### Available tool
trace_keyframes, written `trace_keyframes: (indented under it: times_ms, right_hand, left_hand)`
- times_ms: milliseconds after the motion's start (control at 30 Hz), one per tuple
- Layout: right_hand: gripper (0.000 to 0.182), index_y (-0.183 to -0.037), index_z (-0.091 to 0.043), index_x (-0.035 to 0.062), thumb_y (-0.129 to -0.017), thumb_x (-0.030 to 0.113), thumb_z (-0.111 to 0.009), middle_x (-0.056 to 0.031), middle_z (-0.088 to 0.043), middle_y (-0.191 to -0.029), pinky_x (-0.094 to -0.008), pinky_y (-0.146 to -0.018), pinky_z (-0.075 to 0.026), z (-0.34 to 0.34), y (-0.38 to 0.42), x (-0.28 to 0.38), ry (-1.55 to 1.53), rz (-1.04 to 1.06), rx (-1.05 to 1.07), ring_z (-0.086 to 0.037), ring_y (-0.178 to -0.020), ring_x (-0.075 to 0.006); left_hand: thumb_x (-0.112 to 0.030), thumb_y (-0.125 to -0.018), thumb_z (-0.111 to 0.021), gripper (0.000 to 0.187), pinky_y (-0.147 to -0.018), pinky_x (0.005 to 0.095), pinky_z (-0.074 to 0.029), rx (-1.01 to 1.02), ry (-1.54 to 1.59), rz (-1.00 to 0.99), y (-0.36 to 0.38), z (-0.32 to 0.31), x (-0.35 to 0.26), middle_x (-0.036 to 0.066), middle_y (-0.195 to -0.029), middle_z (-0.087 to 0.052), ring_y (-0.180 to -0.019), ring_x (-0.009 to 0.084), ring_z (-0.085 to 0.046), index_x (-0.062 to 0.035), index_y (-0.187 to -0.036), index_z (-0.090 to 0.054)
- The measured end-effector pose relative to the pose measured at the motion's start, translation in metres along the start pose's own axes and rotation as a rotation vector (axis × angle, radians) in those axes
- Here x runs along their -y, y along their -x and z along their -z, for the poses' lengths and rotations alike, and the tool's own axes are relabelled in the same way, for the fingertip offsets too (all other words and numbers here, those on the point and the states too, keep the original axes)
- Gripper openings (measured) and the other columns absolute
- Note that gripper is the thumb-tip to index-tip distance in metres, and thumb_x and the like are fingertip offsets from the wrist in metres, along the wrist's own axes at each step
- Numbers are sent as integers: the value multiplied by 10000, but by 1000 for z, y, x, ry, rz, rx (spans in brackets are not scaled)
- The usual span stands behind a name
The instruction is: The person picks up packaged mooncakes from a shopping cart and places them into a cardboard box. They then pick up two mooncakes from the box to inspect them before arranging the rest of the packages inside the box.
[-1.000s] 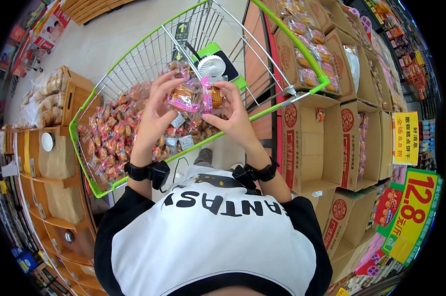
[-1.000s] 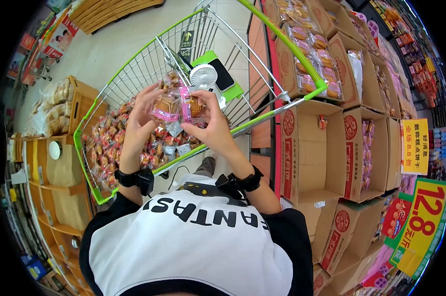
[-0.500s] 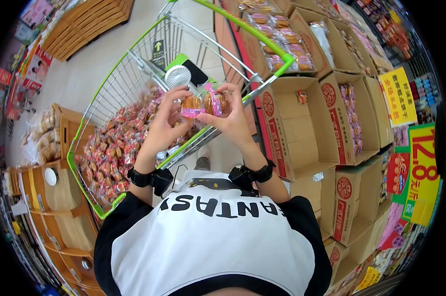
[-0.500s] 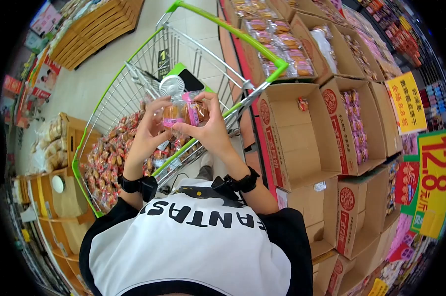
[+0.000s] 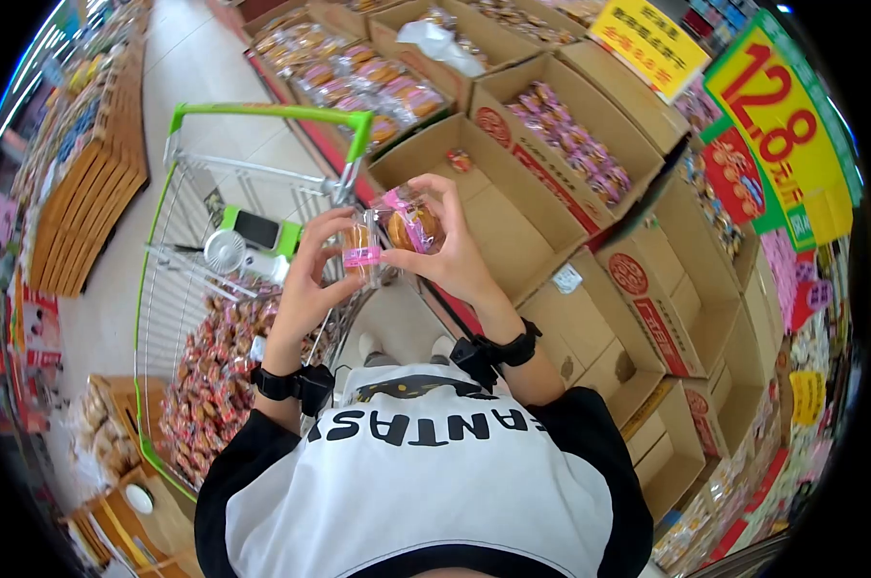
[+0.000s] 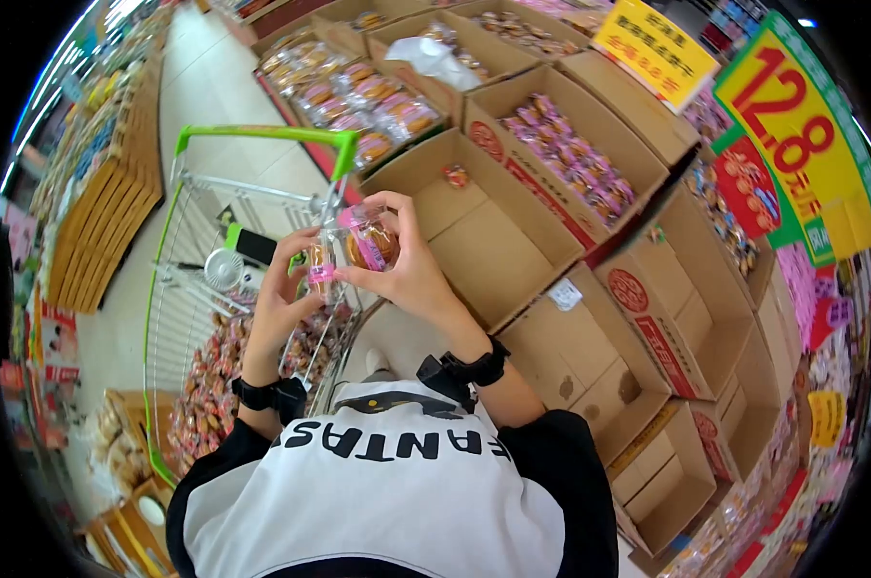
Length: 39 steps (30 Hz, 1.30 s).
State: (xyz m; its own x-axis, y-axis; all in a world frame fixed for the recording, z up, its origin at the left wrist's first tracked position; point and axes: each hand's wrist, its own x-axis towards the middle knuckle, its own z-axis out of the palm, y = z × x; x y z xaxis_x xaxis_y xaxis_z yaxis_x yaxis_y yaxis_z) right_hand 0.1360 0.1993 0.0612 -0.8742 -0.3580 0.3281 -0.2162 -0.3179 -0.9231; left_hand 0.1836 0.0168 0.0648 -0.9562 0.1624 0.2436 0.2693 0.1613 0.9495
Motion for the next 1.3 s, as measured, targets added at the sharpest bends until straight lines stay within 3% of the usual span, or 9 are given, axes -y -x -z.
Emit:
trace_keyframes:
  times_ms: [67, 200, 533, 633, 700, 800, 933, 1200, 1300]
  right_hand:
    - [712, -1149, -292, 79, -617, 109, -764, -79, -470, -984, -261, -792, -410, 23, 9, 9, 40, -13, -54, -503, -886, -129]
    - [706, -1161, -289, 91, -626, 97, -751, -86, -394, -1104, -261, -769, -423, 62, 22, 24, 116, -54, -149, -454, -998, -157]
    - [673, -1118, -209, 68, -639, 85, -682, -182, -439, -1049, -320, -808, -417, 109, 23, 50, 373, 22, -370, -492, -997, -223]
    - [631, -1086, -237, 59, -629, 116, -669, -183, -471, -1009, -337, -831, -402, 121, 23, 61, 645, 53, -429, -504, -964, -266]
    - [563, -1033, -289, 51, -620, 138, -662, -176, -465, -1003, -357, -829, -395, 133, 23, 69, 819, -23, -351, -495, -942, -301]
    - [505, -982, -332, 46, -609, 143, -659, -157, -460, -971, -362, -794, -400, 145, 24, 86, 933, -57, -365, -491, -910, -304]
    - [477, -941, -353, 39, -595, 143, -664, -148, -453, -942, -349, -755, -405, 161, 23, 97, 1094, 37, -454, -488, -873, -295]
    - [415, -948, -429, 46, -619, 169, -649, -143, -547, -956, -349, -771, -430, 174, 18, 153, 1324, -81, -542, -541, -915, -287]
    - [427, -987, -441, 39, -629, 166, -637, -153, -562, -974, -356, -793, -434, 195, 10, 168, 1394, -2, -508, -550, -928, -289]
  left_hand:
    - [-15, -630, -670, 560, -899, 324, -342, 24, 93, -39, -12, -21, 0, 75, -1247, -368, -1156, 185, -360, -89, -1141, -454]
    - [-8, -635, -674, 584, -905, 330, -352, 72, 115, -24, -31, -50, 3, 66, -1213, -383, -1142, 182, -368, -57, -1168, -441]
    - [-20, -652, -673, 559, -899, 319, -382, 195, -84, -189, -88, -77, -3, 89, -1157, -413, -1090, 200, -393, -51, -1167, -456]
    - [-40, -666, -680, 552, -884, 320, -404, 265, 45, -80, -111, -83, 3, 89, -1160, -420, -1101, 212, -390, -54, -1168, -451]
    - [-42, -667, -681, 550, -875, 316, -411, 297, -16, -179, -132, -89, 5, 81, -1161, -419, -1101, 206, -393, -54, -1166, -450]
    - [-54, -674, -683, 527, -865, 310, -415, 346, -78, -288, -161, -102, 5, 71, -1152, -427, -1073, 200, -423, -58, -1149, -456]
    - [-59, -688, -681, 485, -838, 302, -425, 418, 99, -202, -199, -118, 12, 89, -1108, -437, -1016, 197, -462, -55, -1124, -468]
    - [-122, -732, -672, 461, -837, 301, -441, 450, -135, -407, -282, -142, 15, 82, -1118, -428, -1054, 183, -460, -34, -1134, -465]
    - [-165, -718, -686, 451, -827, 308, -441, 445, -320, -582, -319, -147, 13, 85, -1094, -462, -1043, 197, -465, -54, -1113, -498]
